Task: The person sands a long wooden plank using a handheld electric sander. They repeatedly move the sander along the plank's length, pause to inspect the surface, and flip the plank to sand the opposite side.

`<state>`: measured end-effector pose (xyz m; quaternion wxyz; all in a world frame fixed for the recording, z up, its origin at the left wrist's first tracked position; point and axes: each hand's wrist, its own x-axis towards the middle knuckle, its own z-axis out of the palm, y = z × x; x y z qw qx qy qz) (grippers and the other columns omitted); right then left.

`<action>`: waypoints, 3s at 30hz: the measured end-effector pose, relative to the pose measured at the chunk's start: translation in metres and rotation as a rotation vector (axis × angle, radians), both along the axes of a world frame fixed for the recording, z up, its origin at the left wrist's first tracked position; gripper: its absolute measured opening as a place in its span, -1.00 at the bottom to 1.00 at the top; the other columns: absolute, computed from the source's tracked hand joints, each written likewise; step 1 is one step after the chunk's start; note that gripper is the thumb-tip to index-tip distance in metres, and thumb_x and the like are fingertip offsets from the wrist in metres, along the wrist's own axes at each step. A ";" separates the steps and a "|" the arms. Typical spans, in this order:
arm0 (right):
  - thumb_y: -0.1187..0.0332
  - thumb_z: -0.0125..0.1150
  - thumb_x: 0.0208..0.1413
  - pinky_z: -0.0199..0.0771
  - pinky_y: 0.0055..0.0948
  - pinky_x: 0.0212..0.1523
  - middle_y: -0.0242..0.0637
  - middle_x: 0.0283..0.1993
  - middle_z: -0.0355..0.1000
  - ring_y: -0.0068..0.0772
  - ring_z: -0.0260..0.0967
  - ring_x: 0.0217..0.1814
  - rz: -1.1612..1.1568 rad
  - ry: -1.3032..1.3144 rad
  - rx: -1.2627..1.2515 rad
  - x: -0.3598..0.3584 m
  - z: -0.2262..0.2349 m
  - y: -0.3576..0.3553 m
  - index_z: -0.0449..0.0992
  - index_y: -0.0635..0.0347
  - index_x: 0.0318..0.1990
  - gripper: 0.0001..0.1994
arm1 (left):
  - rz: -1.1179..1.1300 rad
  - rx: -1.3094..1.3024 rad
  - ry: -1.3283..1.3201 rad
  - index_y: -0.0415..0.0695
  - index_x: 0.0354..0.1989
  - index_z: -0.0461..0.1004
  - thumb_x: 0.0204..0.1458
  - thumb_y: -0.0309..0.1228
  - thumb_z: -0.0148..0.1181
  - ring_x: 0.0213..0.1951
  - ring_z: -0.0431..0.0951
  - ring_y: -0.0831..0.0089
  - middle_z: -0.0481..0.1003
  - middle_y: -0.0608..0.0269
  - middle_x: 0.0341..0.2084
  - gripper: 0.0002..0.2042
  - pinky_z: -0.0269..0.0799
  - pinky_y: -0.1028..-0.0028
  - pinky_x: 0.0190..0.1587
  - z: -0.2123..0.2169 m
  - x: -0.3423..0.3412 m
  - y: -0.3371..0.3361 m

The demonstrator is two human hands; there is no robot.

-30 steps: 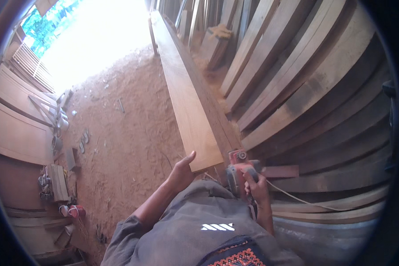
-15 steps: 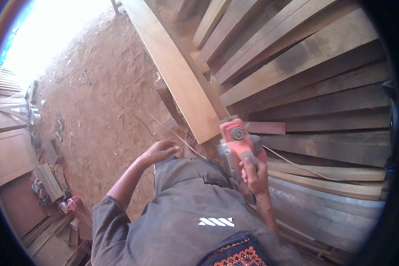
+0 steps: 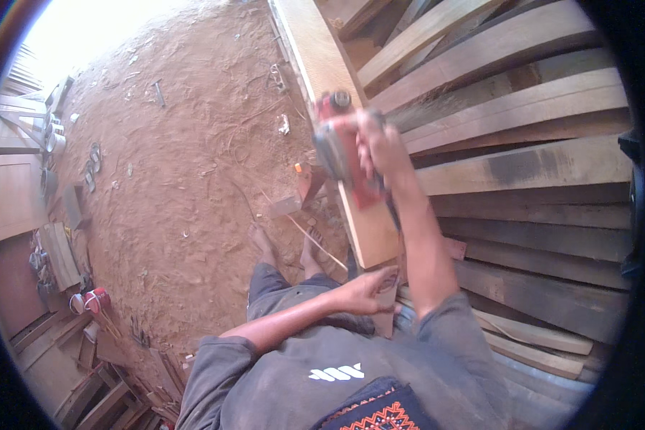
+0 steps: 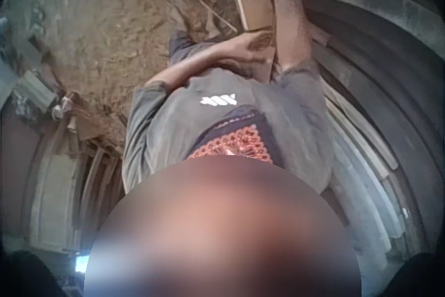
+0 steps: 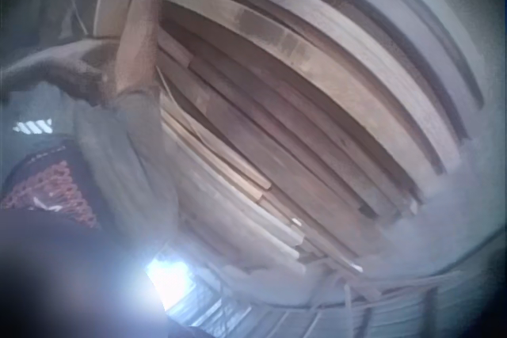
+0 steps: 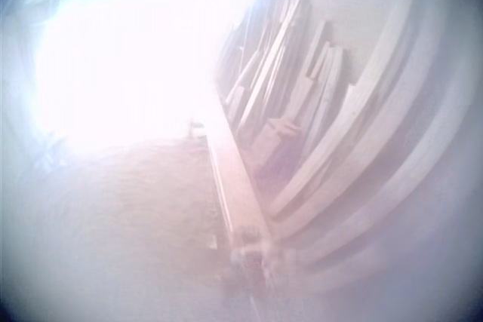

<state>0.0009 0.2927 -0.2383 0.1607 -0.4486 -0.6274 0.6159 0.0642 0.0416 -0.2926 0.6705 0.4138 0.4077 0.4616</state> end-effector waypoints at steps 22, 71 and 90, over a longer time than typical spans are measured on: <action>-0.03 0.18 0.39 0.23 -0.57 -0.69 -0.52 -0.56 0.31 -0.71 0.24 -0.66 -0.191 -0.098 -0.155 -0.029 0.018 -0.005 0.45 0.16 -0.41 -0.55 | 0.376 -0.439 1.067 -0.09 -0.02 0.61 0.01 -0.28 0.52 -0.20 0.74 0.12 0.70 0.10 -0.34 -0.63 0.62 0.16 -0.07 -0.050 -0.448 -0.087; 0.14 0.13 0.36 0.38 -0.29 -0.65 -0.37 -0.31 0.46 -0.47 0.42 -0.53 0.535 0.143 0.409 -0.890 -0.100 0.751 0.59 0.07 -0.02 -0.74 | 0.838 -0.934 0.177 -0.20 0.25 0.51 0.10 -0.48 0.49 -0.04 0.64 0.38 0.64 0.19 -0.05 -0.49 0.59 0.35 -0.02 -0.141 -0.967 0.445; -0.04 0.16 0.46 0.37 -0.51 -0.49 -0.45 -0.49 0.43 -0.63 0.37 -0.51 -1.366 -0.161 -0.115 -0.452 0.082 0.340 0.64 0.24 -0.06 -0.55 | -0.432 -0.310 0.285 -0.04 0.31 0.43 0.30 -0.16 0.33 0.17 0.58 0.29 0.53 0.21 0.21 -0.53 0.52 0.26 0.11 -0.153 -0.797 0.972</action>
